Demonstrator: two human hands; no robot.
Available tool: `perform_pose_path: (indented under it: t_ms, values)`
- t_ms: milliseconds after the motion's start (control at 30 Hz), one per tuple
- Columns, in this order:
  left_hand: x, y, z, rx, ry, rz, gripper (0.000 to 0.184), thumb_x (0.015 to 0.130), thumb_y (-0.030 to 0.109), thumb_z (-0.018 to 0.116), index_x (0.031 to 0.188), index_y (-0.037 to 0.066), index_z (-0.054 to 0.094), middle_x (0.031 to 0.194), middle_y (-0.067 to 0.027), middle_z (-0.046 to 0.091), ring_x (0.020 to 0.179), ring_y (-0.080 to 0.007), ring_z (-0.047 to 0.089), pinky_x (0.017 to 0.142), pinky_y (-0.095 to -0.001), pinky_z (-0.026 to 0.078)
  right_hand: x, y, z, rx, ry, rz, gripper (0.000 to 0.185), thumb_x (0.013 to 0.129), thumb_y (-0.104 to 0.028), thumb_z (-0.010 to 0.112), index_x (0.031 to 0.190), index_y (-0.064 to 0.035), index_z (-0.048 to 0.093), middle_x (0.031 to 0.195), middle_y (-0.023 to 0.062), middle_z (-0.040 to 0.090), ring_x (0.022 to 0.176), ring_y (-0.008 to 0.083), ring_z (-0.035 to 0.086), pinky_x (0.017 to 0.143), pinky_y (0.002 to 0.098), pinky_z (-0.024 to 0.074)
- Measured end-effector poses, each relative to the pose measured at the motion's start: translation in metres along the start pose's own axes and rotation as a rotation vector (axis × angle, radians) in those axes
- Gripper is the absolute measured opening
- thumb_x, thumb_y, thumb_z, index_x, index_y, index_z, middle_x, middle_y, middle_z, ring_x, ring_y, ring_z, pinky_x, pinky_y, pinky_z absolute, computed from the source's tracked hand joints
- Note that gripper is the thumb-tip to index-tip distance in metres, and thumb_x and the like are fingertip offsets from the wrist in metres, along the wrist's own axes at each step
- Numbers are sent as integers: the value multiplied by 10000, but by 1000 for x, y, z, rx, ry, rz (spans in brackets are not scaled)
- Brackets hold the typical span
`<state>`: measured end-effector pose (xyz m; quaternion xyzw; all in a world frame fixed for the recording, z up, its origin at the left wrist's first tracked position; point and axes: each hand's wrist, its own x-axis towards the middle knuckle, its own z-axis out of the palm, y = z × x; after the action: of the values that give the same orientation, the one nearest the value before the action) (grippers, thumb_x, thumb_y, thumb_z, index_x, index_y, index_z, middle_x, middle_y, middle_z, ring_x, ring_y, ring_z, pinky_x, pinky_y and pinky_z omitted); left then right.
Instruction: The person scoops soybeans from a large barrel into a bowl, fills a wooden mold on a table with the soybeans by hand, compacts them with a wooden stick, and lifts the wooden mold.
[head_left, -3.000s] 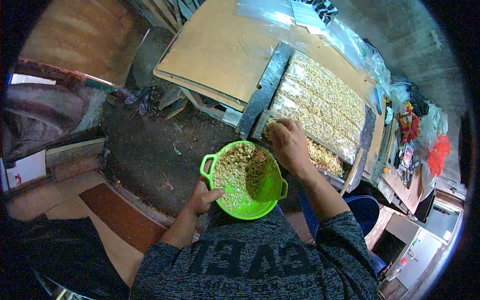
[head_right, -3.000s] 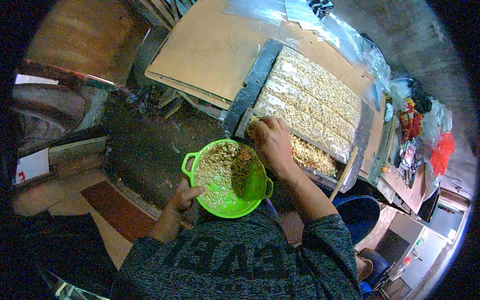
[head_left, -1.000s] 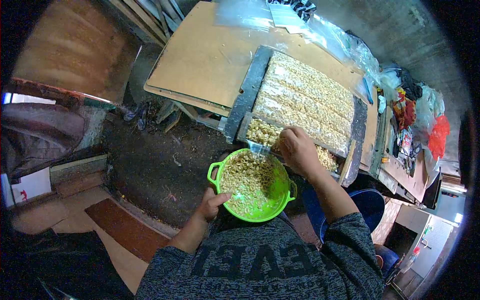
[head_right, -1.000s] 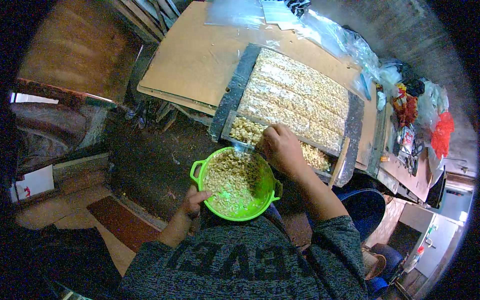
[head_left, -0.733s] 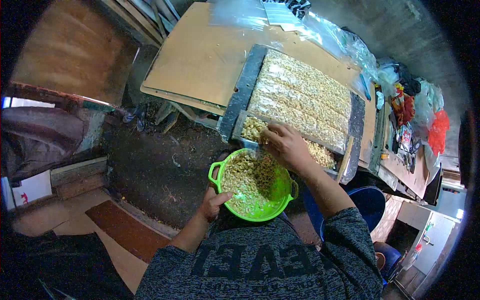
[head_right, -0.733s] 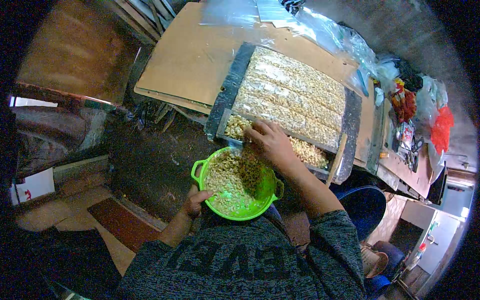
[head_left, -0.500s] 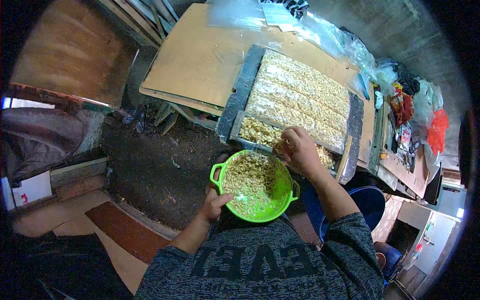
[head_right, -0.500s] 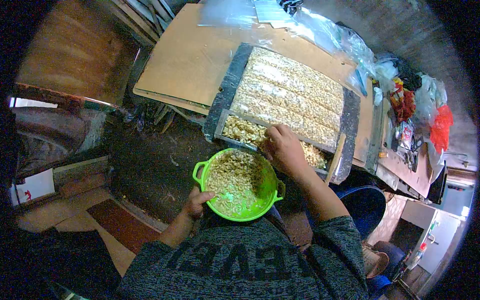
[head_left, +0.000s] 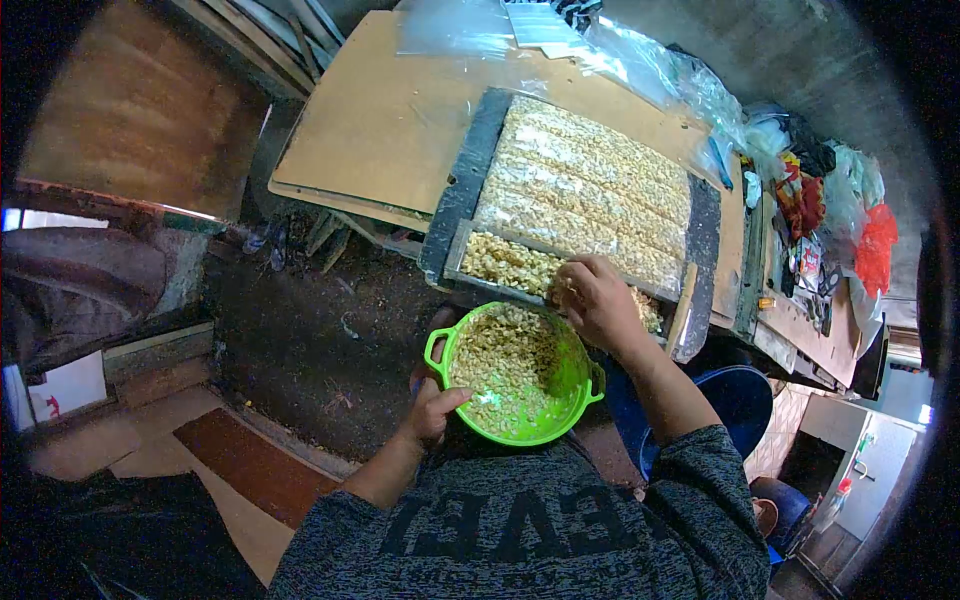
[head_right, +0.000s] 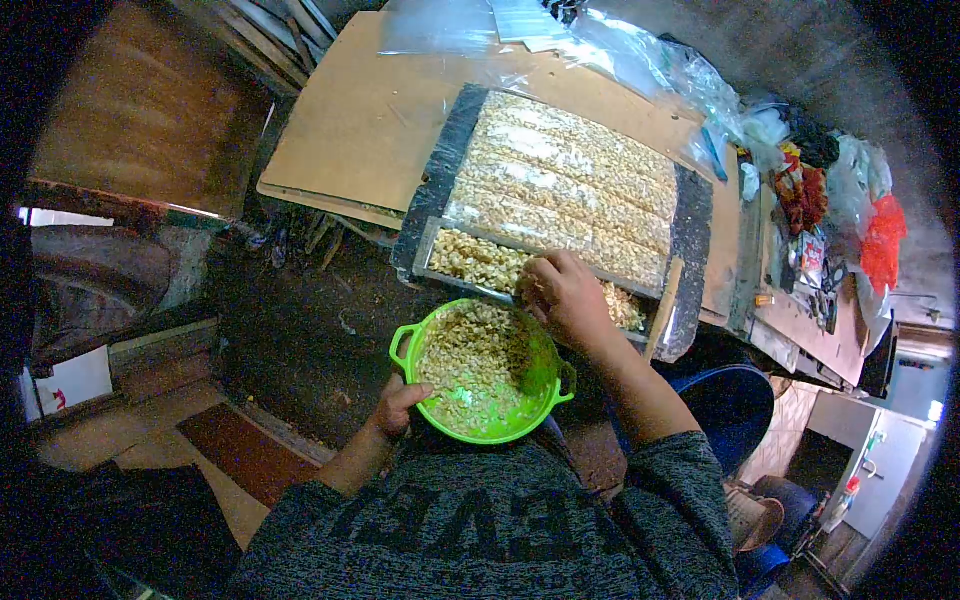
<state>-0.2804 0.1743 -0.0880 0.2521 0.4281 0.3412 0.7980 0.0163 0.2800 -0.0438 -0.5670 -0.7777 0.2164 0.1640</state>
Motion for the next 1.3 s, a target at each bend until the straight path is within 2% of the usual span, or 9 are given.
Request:
perform_pose_path:
  t_ms: [200, 267, 433, 667, 767, 833, 933, 1133, 1300]
  values:
    - [1, 6, 18, -65, -27, 27, 840, 772, 151, 606, 1526, 66, 245, 1400, -167, 504, 1250, -302, 540, 1067, -428, 439, 4, -5, 7, -88, 8, -212, 395, 797, -127, 734, 1170, -103, 609, 1177, 129, 594, 1128, 365, 551, 943, 463, 465]
    - [3, 2, 18, -72, -70, 31, 834, 780, 151, 604, 1525, 61, 239, 1404, -167, 497, 1248, -303, 540, 1069, -430, 438, -4, 10, 10, -105, 17, -214, 362, 803, -109, 719, 1147, -90, 608, 1170, 134, 593, 1113, 361, 560, 925, 462, 476]
    - [-1, 2, 26, -103, -50, 8, 831, 787, 156, 605, 1525, 55, 235, 1434, -170, 468, 1280, -299, 512, 1080, -427, 427, -18, 14, -11, -13, -13, -6, 338, 800, -95, 707, 1119, -71, 599, 1165, 140, 595, 1085, 370, 574, 896, 459, 494]
    - [2, -5, 29, -82, -47, 6, 835, 792, 136, 600, 1533, 56, 222, 1435, -172, 466, 1289, -304, 503, 1084, -426, 424, -13, 11, -3, -79, 67, -194, 357, 785, -64, 696, 1128, -94, 601, 1152, 145, 601, 1080, 369, 577, 914, 454, 490]
    - [1, -6, 31, -104, -48, -36, 845, 788, 138, 606, 1535, 58, 218, 1425, -173, 477, 1280, -306, 511, 1082, -427, 425, -24, 28, -3, -96, 40, -190, 358, 789, -96, 712, 1131, -105, 606, 1171, 151, 596, 1097, 367, 571, 931, 456, 481]
    - [1, -5, 34, -103, -50, -24, 846, 787, 137, 606, 1535, 59, 219, 1422, -172, 480, 1277, -307, 513, 1082, -428, 425, -33, 34, -11, -29, -49, 10, 359, 797, -160, 736, 1129, -106, 610, 1185, 151, 593, 1113, 363, 567, 951, 457, 470]
    - [1, -6, 42, -92, -50, -6, 852, 782, 156, 602, 1535, 52, 218, 1415, -162, 474, 1279, -289, 498, 1079, -421, 410, -39, 31, -20, 14, 22, 41, 362, 816, -216, 748, 1135, -111, 613, 1194, 150, 592, 1124, 365, 564, 958, 459, 466]
    - [3, -9, 50, -77, -80, 0, 848, 777, 165, 591, 1531, 48, 222, 1419, -148, 458, 1288, -270, 477, 1080, -406, 392, -31, 16, -18, -96, 48, -157, 332, 850, -248, 713, 1138, -121, 605, 1168, 132, 596, 1114, 369, 569, 964, 458, 470]
    - [3, -16, 51, -116, -95, -41, 840, 788, 162, 584, 1534, 55, 213, 1420, -148, 456, 1288, -270, 480, 1079, -406, 399, -52, 46, -21, -59, 16, -53, 335, 771, -96, 726, 1086, -96, 612, 1178, 152, 589, 1080, 373, 577, 921, 443, 480]
